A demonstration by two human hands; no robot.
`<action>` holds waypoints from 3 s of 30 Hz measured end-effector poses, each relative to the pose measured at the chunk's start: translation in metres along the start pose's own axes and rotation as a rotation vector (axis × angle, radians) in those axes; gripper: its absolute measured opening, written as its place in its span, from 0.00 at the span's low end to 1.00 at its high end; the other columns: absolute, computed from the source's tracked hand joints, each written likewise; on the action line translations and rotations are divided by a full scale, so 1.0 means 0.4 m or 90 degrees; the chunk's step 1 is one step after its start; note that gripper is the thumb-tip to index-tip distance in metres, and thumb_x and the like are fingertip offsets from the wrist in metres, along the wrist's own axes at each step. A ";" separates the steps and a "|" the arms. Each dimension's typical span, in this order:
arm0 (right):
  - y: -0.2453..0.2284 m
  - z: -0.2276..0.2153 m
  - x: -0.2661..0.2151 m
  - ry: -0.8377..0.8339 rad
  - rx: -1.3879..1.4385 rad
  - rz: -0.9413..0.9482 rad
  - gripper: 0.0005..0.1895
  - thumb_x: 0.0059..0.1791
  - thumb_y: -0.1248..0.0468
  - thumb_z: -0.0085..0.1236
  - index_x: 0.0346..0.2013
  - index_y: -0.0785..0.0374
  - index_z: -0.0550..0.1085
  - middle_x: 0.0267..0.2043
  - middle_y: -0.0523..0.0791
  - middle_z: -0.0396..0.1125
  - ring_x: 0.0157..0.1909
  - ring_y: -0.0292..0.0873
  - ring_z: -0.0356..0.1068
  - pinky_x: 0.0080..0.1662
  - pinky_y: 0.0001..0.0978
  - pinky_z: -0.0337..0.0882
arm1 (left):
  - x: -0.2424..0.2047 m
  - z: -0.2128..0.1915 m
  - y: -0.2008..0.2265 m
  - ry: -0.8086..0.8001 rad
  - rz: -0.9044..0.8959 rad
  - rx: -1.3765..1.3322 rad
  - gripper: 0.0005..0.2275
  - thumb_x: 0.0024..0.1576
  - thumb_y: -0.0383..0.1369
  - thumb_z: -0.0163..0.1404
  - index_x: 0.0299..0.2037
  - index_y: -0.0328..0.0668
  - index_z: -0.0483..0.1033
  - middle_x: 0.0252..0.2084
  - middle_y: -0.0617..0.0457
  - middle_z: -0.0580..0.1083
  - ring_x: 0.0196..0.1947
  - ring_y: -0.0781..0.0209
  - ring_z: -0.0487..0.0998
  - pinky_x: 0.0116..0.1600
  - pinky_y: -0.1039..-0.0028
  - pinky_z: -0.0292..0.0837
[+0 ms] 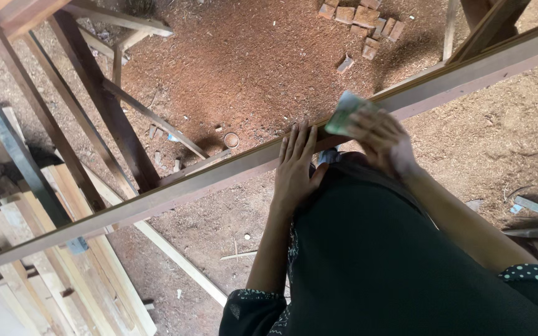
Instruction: The person sands the surface and edges of a wooden frame by hand using a piece of sandpaper, moving across different sections of the frame.
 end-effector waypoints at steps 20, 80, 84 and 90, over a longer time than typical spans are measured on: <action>-0.008 0.001 0.009 0.013 0.047 0.031 0.14 0.59 0.63 0.57 0.60 0.48 0.73 0.68 0.43 0.69 0.74 0.45 0.65 0.79 0.44 0.54 | -0.071 -0.019 -0.074 0.061 -0.131 0.070 0.40 0.57 0.47 0.54 0.78 0.48 0.48 0.81 0.46 0.47 0.81 0.44 0.42 0.81 0.52 0.32; -0.339 0.194 0.085 -0.080 -0.007 0.007 0.24 0.57 0.59 0.48 0.68 0.58 0.66 0.73 0.48 0.61 0.75 0.50 0.57 0.75 0.49 0.50 | -0.160 -0.126 -0.213 0.094 0.013 0.079 0.39 0.59 0.46 0.53 0.77 0.47 0.45 0.80 0.47 0.49 0.80 0.47 0.45 0.80 0.44 0.32; -0.256 0.149 0.093 -0.048 -0.039 0.120 0.21 0.64 0.60 0.48 0.73 0.53 0.66 0.77 0.38 0.57 0.81 0.36 0.53 0.81 0.46 0.49 | -0.170 -0.102 -0.221 0.045 -0.050 0.089 0.40 0.57 0.46 0.52 0.77 0.45 0.45 0.80 0.46 0.48 0.80 0.46 0.44 0.79 0.45 0.32; -0.358 0.195 0.100 -0.116 0.042 -0.056 0.21 0.55 0.60 0.50 0.63 0.54 0.72 0.71 0.43 0.62 0.75 0.42 0.54 0.74 0.46 0.50 | -0.208 -0.098 -0.252 0.169 -0.065 0.095 0.37 0.63 0.49 0.47 0.79 0.41 0.45 0.81 0.46 0.48 0.82 0.48 0.44 0.82 0.48 0.33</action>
Point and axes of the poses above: each hand's wrist, its own x-axis towards the middle knuckle, its own z-axis out of the palm, y = z × x, the point moved 9 cm from there along x, towards the middle knuckle
